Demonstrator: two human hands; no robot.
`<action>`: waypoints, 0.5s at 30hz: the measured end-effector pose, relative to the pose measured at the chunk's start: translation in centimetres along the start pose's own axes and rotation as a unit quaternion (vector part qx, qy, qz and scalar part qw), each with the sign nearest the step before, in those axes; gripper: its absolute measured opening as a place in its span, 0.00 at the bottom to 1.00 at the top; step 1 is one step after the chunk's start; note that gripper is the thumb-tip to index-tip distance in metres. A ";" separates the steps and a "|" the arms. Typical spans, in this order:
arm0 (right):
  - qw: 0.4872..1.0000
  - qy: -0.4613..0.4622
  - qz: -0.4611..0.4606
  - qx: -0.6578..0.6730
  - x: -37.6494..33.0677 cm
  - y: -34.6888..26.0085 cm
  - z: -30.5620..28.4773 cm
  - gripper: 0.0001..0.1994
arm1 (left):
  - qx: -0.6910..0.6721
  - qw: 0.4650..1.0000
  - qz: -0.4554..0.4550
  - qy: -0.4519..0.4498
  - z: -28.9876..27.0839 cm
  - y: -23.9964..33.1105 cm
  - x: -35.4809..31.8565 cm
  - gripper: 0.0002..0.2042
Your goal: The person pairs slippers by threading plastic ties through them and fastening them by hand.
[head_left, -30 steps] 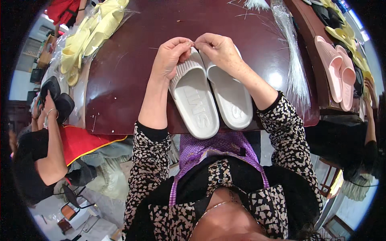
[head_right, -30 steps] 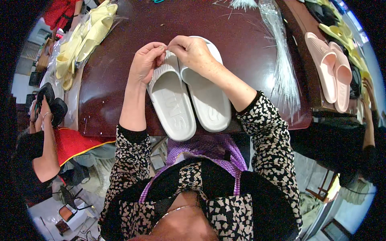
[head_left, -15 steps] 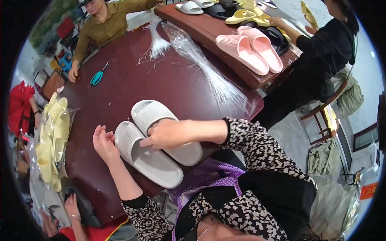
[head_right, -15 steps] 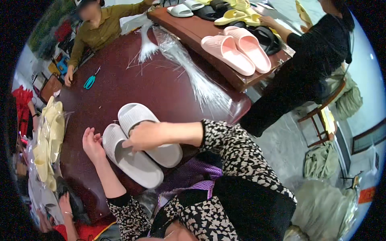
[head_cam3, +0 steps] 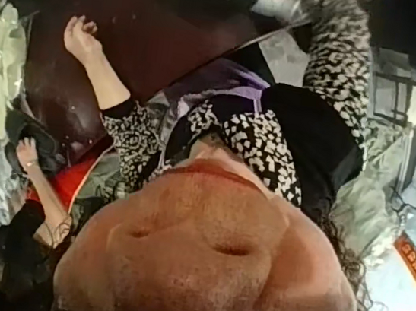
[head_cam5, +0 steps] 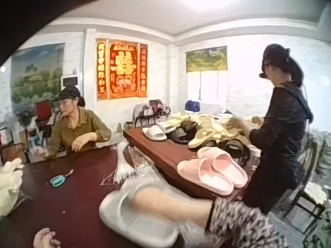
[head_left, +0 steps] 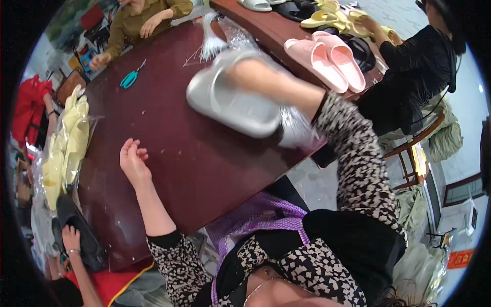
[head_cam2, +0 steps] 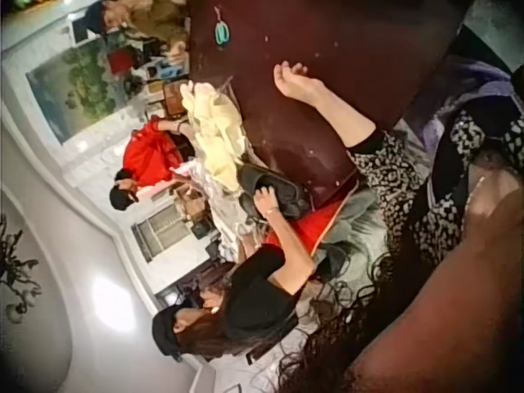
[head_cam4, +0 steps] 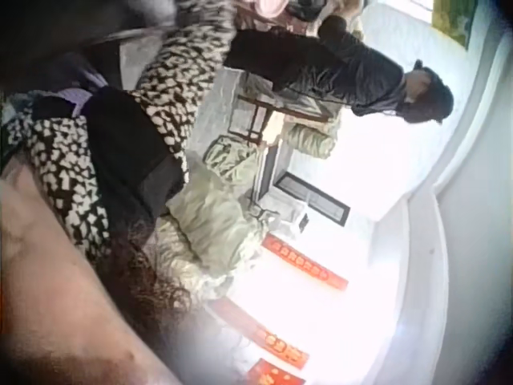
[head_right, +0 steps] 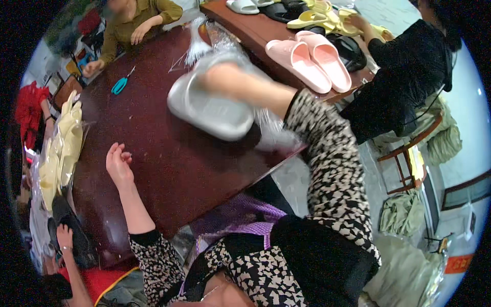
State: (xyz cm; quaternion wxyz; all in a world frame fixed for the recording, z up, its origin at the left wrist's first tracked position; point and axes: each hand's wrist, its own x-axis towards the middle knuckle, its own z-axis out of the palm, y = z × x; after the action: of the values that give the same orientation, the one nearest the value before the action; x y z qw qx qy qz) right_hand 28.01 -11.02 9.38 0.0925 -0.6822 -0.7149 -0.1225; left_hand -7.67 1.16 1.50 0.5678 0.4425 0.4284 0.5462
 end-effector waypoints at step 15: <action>0.964 0.092 0.244 0.057 -7.5 13.9 -6.6 0.08 | 0.026 0.997 -0.023 -0.073 0.5 -0.5 0.1 0.11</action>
State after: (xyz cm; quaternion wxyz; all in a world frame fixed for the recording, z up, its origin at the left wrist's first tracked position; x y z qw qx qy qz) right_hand 42.07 -19.59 14.13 0.2239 -0.8151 -0.5212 -0.1176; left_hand -7.06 1.26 1.14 0.5981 0.4859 0.4100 0.4879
